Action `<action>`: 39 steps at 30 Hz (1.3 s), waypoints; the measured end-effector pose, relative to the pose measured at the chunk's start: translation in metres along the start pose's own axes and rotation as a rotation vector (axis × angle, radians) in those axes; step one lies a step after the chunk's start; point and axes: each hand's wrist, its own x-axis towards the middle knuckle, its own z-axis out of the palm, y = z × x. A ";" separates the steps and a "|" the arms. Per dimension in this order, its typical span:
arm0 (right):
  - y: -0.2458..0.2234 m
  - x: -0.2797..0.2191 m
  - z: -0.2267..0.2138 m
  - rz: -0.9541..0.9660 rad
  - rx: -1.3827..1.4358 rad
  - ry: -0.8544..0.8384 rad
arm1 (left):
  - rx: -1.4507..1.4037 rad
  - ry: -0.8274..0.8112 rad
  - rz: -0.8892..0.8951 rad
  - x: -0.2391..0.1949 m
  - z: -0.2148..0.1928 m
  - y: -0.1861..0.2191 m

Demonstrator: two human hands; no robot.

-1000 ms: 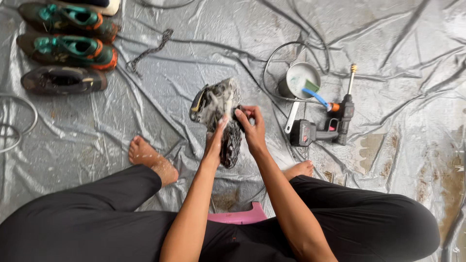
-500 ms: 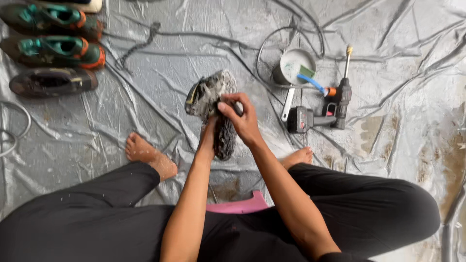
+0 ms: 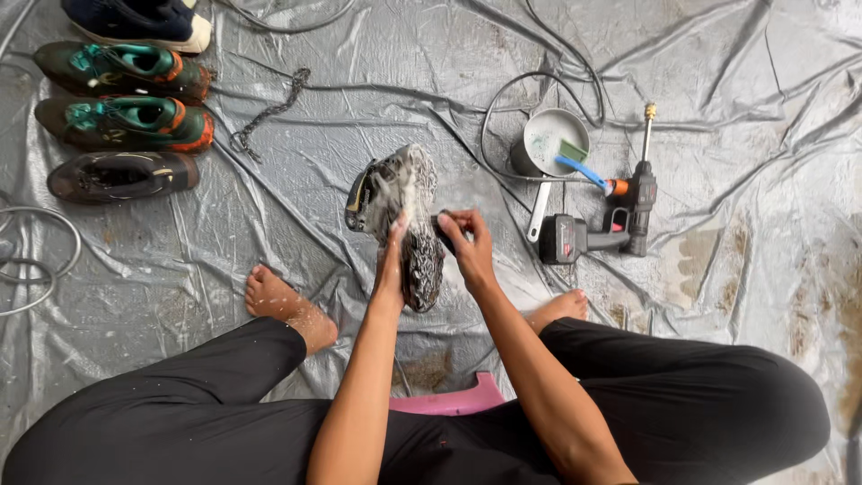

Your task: The person scrubs a single sneaker with a sponge and then a brush while sitting on a small stool. They repeatedly dip the sponge into a metal pot containing soapy water to clean the shoe's upper and sole.

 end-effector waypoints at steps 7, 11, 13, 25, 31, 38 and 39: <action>-0.026 0.008 0.008 -0.182 -0.056 -0.063 | -0.227 0.025 0.257 -0.001 0.003 -0.004; -0.021 0.009 0.009 -0.059 -0.049 0.000 | -0.044 0.055 0.104 0.004 0.000 -0.020; -0.037 0.009 0.011 -0.092 -0.060 -0.032 | -0.106 0.128 0.043 -0.002 0.010 -0.019; -0.045 0.017 0.010 -0.294 -0.203 -0.144 | 0.002 0.384 0.075 0.005 0.009 -0.029; -0.050 0.019 0.004 -0.178 -0.160 -0.008 | 0.123 0.388 0.085 -0.020 0.018 0.012; -0.040 0.034 0.000 -0.360 -0.237 -0.065 | 0.175 0.439 0.042 -0.014 0.016 -0.012; -0.027 0.036 -0.004 -0.338 -0.274 -0.046 | 0.187 0.435 0.030 -0.012 0.013 -0.025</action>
